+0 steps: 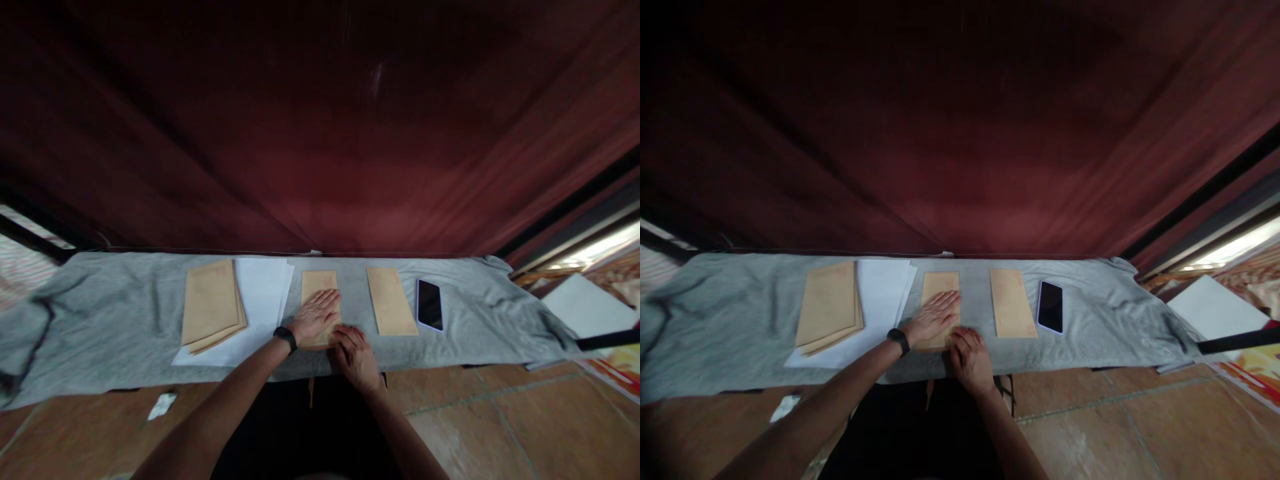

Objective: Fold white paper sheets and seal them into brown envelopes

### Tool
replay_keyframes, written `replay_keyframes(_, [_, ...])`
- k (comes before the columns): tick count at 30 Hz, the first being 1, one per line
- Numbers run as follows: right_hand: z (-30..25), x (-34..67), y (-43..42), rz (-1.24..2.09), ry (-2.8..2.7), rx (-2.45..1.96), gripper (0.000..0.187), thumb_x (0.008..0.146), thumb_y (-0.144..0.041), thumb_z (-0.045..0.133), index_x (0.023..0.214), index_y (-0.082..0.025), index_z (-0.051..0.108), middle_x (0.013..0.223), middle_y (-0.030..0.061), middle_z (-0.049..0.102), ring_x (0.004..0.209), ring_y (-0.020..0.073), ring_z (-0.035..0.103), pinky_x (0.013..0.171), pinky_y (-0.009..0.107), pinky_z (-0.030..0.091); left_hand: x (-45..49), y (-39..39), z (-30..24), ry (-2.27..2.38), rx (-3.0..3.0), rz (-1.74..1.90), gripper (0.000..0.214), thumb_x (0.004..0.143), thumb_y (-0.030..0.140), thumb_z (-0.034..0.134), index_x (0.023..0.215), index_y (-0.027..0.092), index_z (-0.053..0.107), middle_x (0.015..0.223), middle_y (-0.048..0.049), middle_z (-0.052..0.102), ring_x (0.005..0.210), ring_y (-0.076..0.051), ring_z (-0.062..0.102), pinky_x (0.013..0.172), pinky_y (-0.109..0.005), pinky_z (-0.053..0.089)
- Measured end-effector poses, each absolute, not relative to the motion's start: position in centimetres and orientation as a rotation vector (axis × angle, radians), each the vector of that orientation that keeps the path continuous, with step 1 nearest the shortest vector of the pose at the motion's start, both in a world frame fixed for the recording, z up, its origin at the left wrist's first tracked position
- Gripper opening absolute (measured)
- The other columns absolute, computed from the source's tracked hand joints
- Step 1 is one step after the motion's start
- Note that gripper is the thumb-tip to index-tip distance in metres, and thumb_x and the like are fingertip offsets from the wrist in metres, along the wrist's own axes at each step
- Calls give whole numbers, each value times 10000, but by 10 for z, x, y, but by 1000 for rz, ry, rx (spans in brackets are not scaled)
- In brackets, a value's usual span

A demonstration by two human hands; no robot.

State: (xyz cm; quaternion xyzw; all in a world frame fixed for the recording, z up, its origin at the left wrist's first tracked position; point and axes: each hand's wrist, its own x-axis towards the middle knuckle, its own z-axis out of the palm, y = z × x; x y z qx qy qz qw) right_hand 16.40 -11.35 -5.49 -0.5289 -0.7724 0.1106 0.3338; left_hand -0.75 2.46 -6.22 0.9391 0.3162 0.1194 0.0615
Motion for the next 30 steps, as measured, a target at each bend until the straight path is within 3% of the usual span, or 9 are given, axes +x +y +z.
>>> replay_keyframes(13, [-61, 165, -115, 375, -1919, -1440, 327, 945, -188, 447, 1178, -221, 673, 1227, 80, 692, 1192, 226, 599, 1065, 443, 467, -33, -50, -52, 857, 2795, 340, 549, 1043, 434, 343, 1537, 195, 333, 1594, -73, 366, 1489, -182, 299, 1225, -386, 236])
replay_keyframes(19, [-65, 170, -111, 448, -1857, -1438, 295, 943, -194, 460, 1108, -232, 701, 1201, 76, 709, 1143, 229, 637, 1023, 447, 503, -51, -84, -49, 994, 2735, 540, 458, 1016, 325, 433, 1460, 220, 456, 1517, -66, 491, 1416, -184, 435, 1177, -399, 373])
replay_keyframes(25, [-60, 170, -69, 429, -2051, -1311, 384, 996, -233, 408, 1312, -237, 626, 1399, 68, 609, 1313, 189, 541, 1127, 428, 435, -58, -95, -52, 1130, 2701, 671, 379, 995, 265, 469, 1356, 209, 566, 1451, -76, 564, 1367, -212, 501, 1140, -432, 438])
replay_keyframes(30, [-60, 164, -19, 217, -2238, -1405, 427, 1026, -304, 379, 1420, -252, 536, 1490, 62, 524, 1375, 196, 484, 1172, 449, 369, -58, -91, -51, 1134, 2654, 751, 317, 1007, 275, 459, 1258, 255, 652, 1375, -41, 631, 1286, -204, 580, 1090, -416, 500])
